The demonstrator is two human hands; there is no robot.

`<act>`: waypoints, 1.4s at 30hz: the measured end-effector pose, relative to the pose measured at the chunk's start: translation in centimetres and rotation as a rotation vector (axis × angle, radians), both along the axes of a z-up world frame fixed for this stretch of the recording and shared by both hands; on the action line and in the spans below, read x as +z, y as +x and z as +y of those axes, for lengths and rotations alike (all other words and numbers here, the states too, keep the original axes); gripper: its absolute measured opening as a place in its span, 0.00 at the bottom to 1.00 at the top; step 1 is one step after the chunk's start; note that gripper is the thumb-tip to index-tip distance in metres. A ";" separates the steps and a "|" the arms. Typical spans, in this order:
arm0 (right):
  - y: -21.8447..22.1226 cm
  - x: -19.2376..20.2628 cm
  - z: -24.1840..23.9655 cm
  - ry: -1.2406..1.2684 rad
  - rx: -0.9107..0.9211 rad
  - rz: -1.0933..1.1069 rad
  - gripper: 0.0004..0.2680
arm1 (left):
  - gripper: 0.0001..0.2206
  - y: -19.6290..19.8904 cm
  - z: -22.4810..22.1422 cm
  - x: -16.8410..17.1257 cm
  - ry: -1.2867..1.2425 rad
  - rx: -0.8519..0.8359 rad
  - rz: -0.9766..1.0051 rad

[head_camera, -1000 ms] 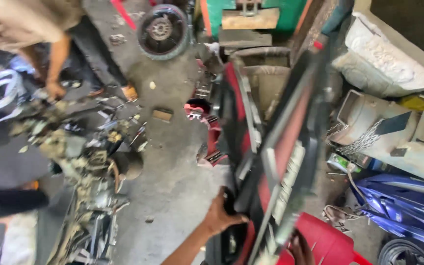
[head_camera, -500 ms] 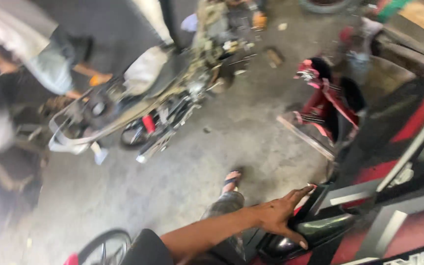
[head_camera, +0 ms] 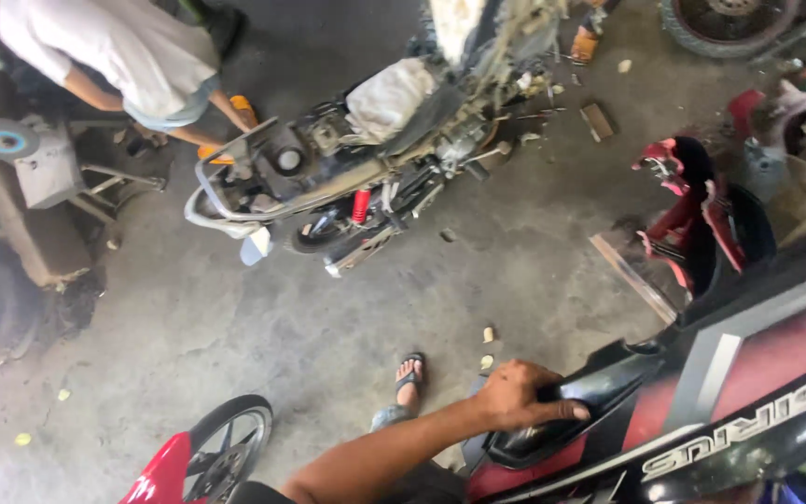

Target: Manually attaching plastic fairing panels to the motorcycle frame.

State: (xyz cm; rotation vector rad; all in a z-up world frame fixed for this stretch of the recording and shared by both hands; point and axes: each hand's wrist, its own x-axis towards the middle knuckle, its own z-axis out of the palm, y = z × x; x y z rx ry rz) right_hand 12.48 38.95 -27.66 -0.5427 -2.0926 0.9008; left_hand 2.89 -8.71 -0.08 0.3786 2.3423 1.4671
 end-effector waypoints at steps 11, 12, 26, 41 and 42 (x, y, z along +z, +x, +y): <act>-10.6 19.4 -16.8 0.337 0.283 -0.496 0.17 | 0.10 10.0 -23.3 -11.0 0.363 0.988 -0.093; -10.4 19.1 -17.3 0.337 0.286 -0.498 0.17 | 0.10 11.2 -24.9 -12.6 0.362 0.991 -0.094; -14.9 7.9 -14.1 0.347 0.735 -0.694 0.24 | 0.20 14.4 -27.6 -7.4 0.813 2.221 0.223; -24.3 14.9 -16.4 0.113 0.853 -0.621 0.21 | 0.31 15.3 -21.4 -13.6 0.839 2.507 0.187; -24.2 14.8 -15.6 0.113 0.860 -0.619 0.21 | 0.31 14.9 -20.7 -14.0 0.840 2.512 0.193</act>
